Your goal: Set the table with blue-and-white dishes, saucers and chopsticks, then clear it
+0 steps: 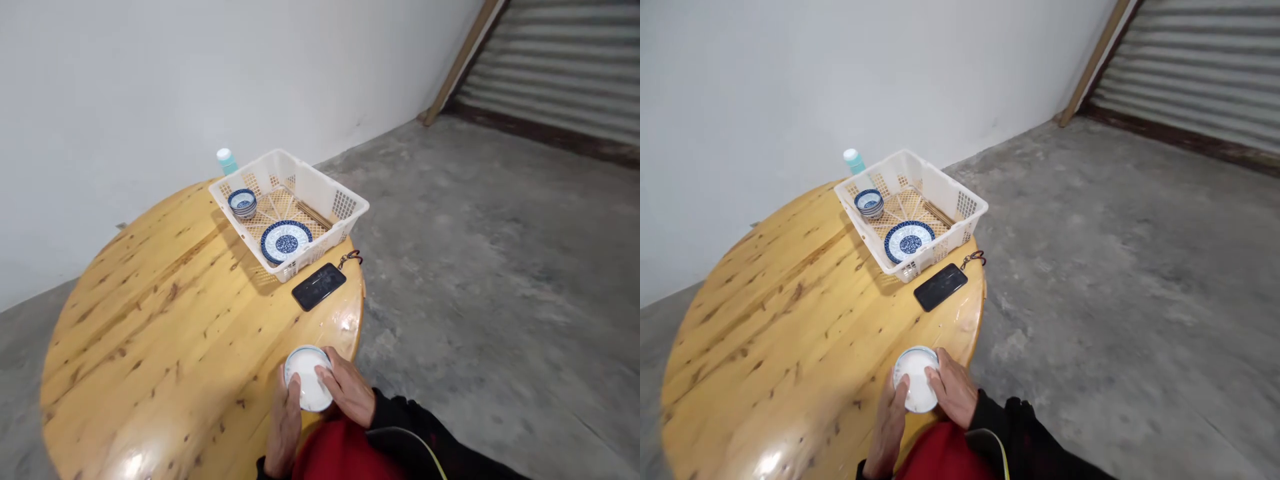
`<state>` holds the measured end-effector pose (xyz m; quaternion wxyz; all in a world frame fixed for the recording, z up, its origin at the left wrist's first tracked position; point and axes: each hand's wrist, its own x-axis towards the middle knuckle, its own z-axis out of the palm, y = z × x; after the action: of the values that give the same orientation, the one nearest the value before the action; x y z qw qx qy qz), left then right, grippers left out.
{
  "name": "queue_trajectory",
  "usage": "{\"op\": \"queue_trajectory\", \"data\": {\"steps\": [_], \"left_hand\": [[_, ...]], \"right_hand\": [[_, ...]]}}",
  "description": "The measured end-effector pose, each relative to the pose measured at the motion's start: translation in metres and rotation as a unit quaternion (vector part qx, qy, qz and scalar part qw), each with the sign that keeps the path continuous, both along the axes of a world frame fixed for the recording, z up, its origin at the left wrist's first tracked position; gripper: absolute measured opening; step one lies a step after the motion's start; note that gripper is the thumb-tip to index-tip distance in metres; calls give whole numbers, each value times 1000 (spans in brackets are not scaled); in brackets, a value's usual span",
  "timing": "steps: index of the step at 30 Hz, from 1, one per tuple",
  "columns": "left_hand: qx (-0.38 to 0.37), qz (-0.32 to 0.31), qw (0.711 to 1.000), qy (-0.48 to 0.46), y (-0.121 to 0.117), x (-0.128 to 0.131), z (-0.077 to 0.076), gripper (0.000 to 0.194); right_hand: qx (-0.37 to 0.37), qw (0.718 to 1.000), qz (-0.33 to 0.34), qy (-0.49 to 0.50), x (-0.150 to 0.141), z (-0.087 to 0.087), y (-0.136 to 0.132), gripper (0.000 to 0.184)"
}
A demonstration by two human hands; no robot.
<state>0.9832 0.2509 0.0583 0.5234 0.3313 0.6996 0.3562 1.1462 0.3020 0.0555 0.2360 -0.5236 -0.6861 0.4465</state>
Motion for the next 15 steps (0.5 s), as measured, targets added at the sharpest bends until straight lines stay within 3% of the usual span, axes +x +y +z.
{"op": "queue_trajectory", "data": {"steps": [6,15], "left_hand": [[29,-51,997,-47,-5,3,-4,71],[44,-95,995,-2,4,12,18,58]], "right_hand": [[-10,999,-35,1,-1,-16,-27,27],[-16,1000,-20,2,13,3,-11,21]]}}
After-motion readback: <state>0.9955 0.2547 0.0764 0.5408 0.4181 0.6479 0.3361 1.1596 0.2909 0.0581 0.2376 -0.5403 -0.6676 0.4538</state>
